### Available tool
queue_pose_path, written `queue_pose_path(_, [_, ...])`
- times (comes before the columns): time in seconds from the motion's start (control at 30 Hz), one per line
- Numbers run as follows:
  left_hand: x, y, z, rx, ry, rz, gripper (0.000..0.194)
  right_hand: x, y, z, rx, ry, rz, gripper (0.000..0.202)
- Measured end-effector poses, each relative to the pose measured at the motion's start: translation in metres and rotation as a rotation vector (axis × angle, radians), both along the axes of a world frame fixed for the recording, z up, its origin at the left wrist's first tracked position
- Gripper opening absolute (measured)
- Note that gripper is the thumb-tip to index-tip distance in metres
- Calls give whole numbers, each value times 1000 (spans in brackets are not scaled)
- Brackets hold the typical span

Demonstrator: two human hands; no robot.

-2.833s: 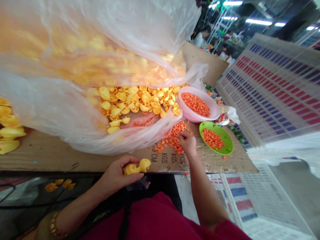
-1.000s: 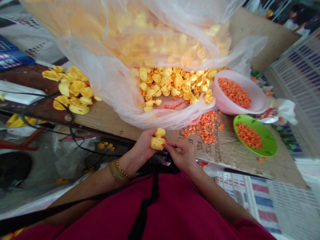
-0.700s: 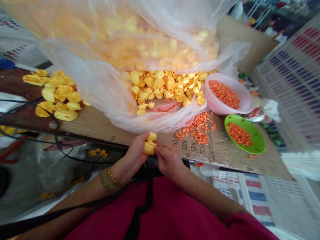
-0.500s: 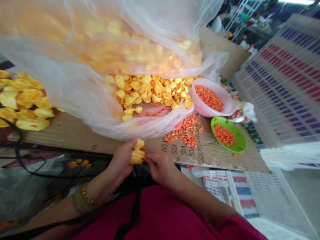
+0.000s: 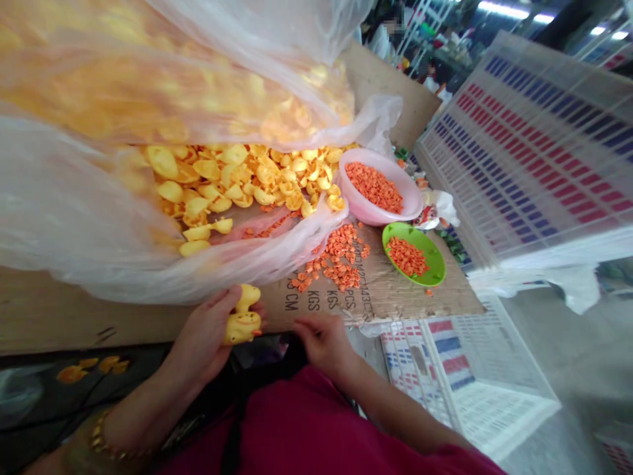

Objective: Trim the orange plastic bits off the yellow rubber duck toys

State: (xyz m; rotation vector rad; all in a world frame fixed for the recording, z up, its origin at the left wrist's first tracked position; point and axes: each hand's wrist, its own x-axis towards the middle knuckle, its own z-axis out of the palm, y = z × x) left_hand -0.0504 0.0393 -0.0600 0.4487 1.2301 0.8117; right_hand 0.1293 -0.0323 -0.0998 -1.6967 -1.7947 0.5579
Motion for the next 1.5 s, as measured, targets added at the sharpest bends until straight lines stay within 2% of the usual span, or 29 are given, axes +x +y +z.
queue_pose_path(0.07, [-7,0,1,4,-17,-39,10,41,0,-6,42,-7,-347,23])
queue_pose_path(0.13, [-10,1,2,11,-62,-88,12,72,6,-12,63,-118,-513,20])
queue_pose_path(0.2, [-8,1,1,5,-134,-140,12,87,15,-16,36,-263,-500,16])
queue_pose_path(0.3, [-3,2,0,-7,-246,-165,13,88,26,-14,-34,-461,-378,14])
queue_pose_path(0.4, [0,2,0,10,-342,-164,13,82,30,-4,-67,-487,-296,16])
queue_pose_path(0.47, [0,2,0,16,-383,-170,15,75,33,5,-45,-266,-303,14])
queue_pose_path(0.57, [-2,1,1,-6,-413,-151,16,52,39,21,-43,344,-281,23])
queue_pose_path(0.67, [-3,-1,2,-20,-411,-126,12,16,46,35,-239,931,-133,30])
queue_pose_path(0.73, [-4,-2,3,-6,-377,-119,12,-6,49,40,-382,1153,-62,28])
queue_pose_path(0.8, [-5,-2,3,27,-336,-103,12,-21,50,42,-414,1209,-18,23])
queue_pose_path(0.93, [-5,-1,3,30,-293,-51,17,-32,47,39,-314,1085,90,14])
queue_pose_path(1.1, [-5,0,3,-13,-266,-36,21,-30,46,34,-304,969,102,10])
queue_pose_path(1.2, [-6,0,2,-27,-271,-32,23,-29,46,34,-248,814,157,9])
queue_pose_path(1.3, [-8,2,-1,-32,-299,-13,23,-29,46,35,-58,598,234,20])
queue_pose_path(1.4, [-7,2,-5,-48,-314,15,19,-31,46,34,154,391,289,18])
queue_pose_path(1.5, [-6,2,-7,-75,-320,6,18,-33,46,31,228,250,408,17])
